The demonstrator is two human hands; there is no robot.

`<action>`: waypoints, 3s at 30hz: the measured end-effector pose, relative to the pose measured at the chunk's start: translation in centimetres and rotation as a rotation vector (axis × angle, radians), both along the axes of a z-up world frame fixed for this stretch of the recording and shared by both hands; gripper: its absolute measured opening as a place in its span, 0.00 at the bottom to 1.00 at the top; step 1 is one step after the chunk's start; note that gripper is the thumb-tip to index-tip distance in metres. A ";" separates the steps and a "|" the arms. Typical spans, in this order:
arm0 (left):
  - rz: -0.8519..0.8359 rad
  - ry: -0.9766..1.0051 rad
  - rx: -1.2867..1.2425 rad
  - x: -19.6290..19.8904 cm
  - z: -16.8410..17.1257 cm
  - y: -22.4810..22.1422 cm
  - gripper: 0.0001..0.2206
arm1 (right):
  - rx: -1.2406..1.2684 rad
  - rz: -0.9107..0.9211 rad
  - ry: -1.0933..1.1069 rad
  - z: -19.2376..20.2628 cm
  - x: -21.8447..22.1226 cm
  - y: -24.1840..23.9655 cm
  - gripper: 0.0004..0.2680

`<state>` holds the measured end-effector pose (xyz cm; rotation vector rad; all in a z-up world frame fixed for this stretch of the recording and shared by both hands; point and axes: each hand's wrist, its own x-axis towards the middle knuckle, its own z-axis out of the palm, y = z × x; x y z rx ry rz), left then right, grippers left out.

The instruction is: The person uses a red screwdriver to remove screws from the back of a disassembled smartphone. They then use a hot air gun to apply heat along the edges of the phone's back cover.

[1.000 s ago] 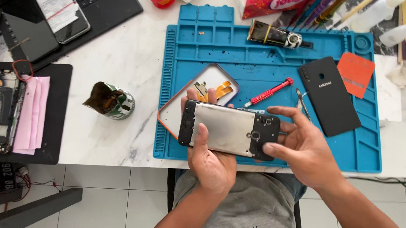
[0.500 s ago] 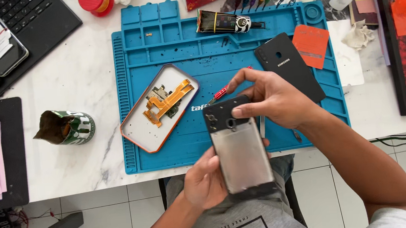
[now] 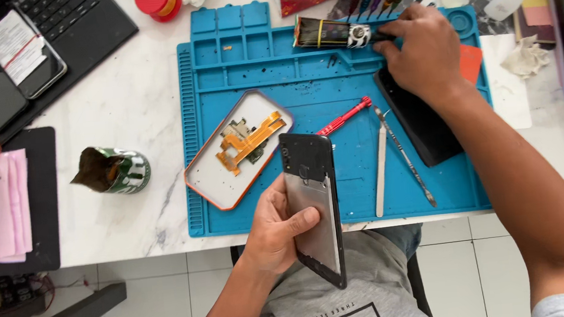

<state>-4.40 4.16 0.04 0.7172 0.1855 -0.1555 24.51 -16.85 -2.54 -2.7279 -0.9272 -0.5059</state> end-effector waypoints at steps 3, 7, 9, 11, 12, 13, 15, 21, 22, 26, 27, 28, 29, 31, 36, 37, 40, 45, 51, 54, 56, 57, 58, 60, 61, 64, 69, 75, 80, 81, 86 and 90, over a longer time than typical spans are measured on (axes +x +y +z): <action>-0.039 0.036 -0.191 -0.4 0.3 -0.1 0.29 | -0.011 -0.065 0.125 0.5 1.0 0.3 0.12; -0.095 0.030 -0.258 -0.5 0.0 -0.1 0.29 | -0.012 -0.069 0.178 0.1 2.1 0.1 0.11; -0.123 -0.010 -0.434 -0.6 0.0 -0.3 0.29 | -0.034 -0.080 0.193 -0.4 2.7 0.1 0.11; -0.152 -0.028 -0.473 -0.6 -0.1 -0.2 0.28 | -0.026 -0.101 0.293 0.8 2.6 0.6 0.10; -0.179 -0.046 -0.512 -0.8 -0.1 -0.2 0.28 | -0.018 -0.120 0.395 1.4 2.5 1.0 0.09; -0.178 -0.045 -0.511 -0.8 -0.2 -0.2 0.28 | -0.017 -0.119 0.395 1.9 2.3 1.2 0.09; -0.178 -0.036 -0.554 -1.0 -0.3 -0.2 0.26 | 0.025 -0.161 0.547 2.9 1.9 1.5 0.07; -0.162 -0.021 -0.592 -1.1 -0.6 0.1 0.21 | -0.068 -0.015 0.011 2.7 -1.0 -3.0 0.05; -0.153 -0.016 -0.597 -1.0 -0.6 0.1 0.21 | -0.072 -0.008 0.018 3.5 -2.0 -3.4 0.05; -0.155 0.024 -0.576 -0.7 -0.7 -0.3 0.21 | 0.134 0.221 -0.009 8.3 -8.1 -3.1 0.06; -0.159 0.020 -0.572 -0.6 -0.6 -0.4 0.21 | 0.237 0.356 0.005 9.9 -10.0 -2.4 0.06; -0.163 0.024 -0.576 -0.5 -0.7 -0.5 0.21 | 0.234 0.352 0.008 11.0 -11.8 -1.2 0.06; -0.170 0.024 -0.538 -0.5 -0.8 -0.6 0.22 | 0.356 0.502 -0.013 12.1 -13.6 0.0 0.04; -0.176 0.025 -0.500 -0.5 -0.7 -0.8 0.23 | 0.485 0.651 -0.030 13.6 -16.1 1.6 0.05; -0.100 0.044 -0.243 -0.8 -0.2 -1.4 0.26 | 0.304 0.866 -0.173 14.5 -18.0 2.3 0.02; -0.103 0.042 -0.246 -0.8 -0.3 -1.6 0.26 | 0.300 0.865 -0.174 14.3 -17.8 2.3 0.02; -0.048 0.057 -0.145 -0.8 -0.2 -1.9 0.31 | 0.301 0.911 -0.244 13.7 -17.4 2.6 0.01; -0.065 0.125 -0.020 -0.8 0.4 -1.9 0.30 | 0.271 0.947 -0.290 13.1 -17.1 2.4 0.00; -0.058 0.172 0.054 -0.4 0.8 -1.7 0.32 | 0.264 1.044 -0.399 12.6 -16.0 3.0 0.03; -0.041 0.160 0.172 -0.5 1.8 -1.6 0.32 | 0.263 1.090 -0.335 12.5 -15.6 2.8 0.05; -0.022 0.148 0.168 -0.6 2.1 -1.7 0.32 | 0.252 1.053 -0.236 11.9 -15.7 2.5 0.02; -0.006 0.134 0.165 -0.6 2.2 -1.8 0.32 | 0.242 1.012 -0.142 11.6 -15.7 2.3 0.05; -0.008 0.130 0.163 -0.7 2.2 -1.9 0.32 | 0.238 1.010 -0.144 10.6 -16.1 2.1 0.05; 0.016 0.188 0.129 -0.6 2.3 -1.9 0.32 | 0.503 0.840 0.012 8.6 -16.5 2.0 0.07; 0.022 0.184 0.127 -0.5 2.3 -1.8 0.32 | 0.499 0.847 0.010 8.1 -17.2 1.8 0.07; 0.029 0.257 0.126 -0.5 2.1 -1.7 0.30 | 0.689 0.498 0.107 6.6 -18.7 1.7 0.24; 0.086 0.139 0.153 -0.4 1.8 -2.2 0.20 | 0.537 0.561 -0.081 4.3 -19.0 3.6 0.15; 0.098 0.148 0.177 -0.2 2.1 -1.8 0.20 | 0.412 0.567 0.054 4.8 -19.1 3.2 0.19; 0.123 0.165 0.091 -0.4 0.3 -2.1 0.22 | 0.553 0.546 0.423 8.0 -15.2 2.4 0.20; 0.156 0.174 0.027 -0.5 -0.3 -2.1 0.21 | 0.614 0.450 0.465 8.6 -14.0 2.3 0.19; 0.041 0.153 -0.165 -0.2 1.8 -0.9 0.24 | 0.225 0.162 0.118 5.3 -5.2 1.4 0.13; -0.119 -0.019 -0.217 -0.2 1.3 0.0 0.31 | -0.032 0.095 0.069 3.8 -3.3 3.3 0.20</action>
